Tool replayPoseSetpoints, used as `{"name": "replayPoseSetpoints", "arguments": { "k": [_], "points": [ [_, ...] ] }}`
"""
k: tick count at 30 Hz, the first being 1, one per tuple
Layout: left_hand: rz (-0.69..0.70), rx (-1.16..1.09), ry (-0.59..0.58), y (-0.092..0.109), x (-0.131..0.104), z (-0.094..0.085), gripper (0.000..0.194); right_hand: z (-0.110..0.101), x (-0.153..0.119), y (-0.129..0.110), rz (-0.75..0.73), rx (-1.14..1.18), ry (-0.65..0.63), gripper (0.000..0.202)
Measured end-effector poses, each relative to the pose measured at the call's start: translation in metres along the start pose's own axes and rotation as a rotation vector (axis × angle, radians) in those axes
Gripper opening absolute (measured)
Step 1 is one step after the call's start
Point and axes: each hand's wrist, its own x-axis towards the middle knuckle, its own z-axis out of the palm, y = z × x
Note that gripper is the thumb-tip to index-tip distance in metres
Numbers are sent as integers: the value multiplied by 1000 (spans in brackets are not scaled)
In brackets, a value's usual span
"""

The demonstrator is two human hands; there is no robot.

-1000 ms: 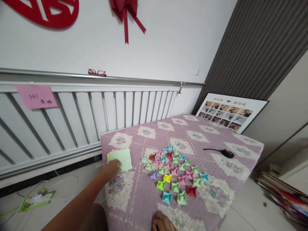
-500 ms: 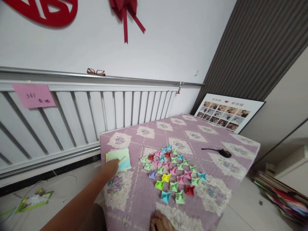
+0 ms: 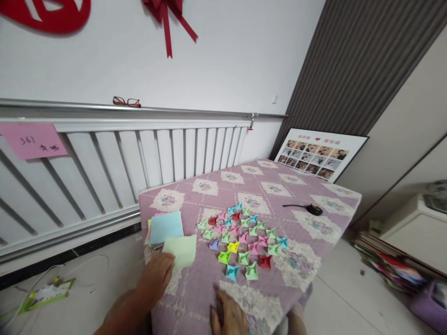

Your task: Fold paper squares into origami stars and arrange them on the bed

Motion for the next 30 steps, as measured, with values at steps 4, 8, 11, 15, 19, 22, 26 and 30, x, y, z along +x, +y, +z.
{"name": "replayPoseSetpoints", "arguments": {
  "k": [4, 8, 11, 15, 19, 22, 26, 30],
  "points": [
    [33, -65, -168, 28, -53, 33, 30, -11, -1, -19, 46, 11, -6, 47],
    [56, -66, -243, 47, -81, 54, 30, -24, 0, -34, -4, 95, -113, 50],
    [96, -90, -219, 59, -90, 62, 30, -31, 0, -37, -65, 181, -187, 53],
    [158, -155, -198, 67, -95, 57, 27, -33, 0, -37, -73, 240, -219, 42],
    [114, -260, -121, 58, -99, 42, 32, -34, 3, -38, -29, 256, -259, 38],
    [-55, -287, -135, 42, -99, 36, 58, -37, 5, -40, -9, 255, -290, 34],
    [-207, -396, -219, 23, -93, 40, 66, -39, 6, -41, -14, 258, -299, 27],
    [-238, -455, -208, 20, -87, 47, 69, -39, 5, -40, -33, 275, -270, 22]
  ]
}}
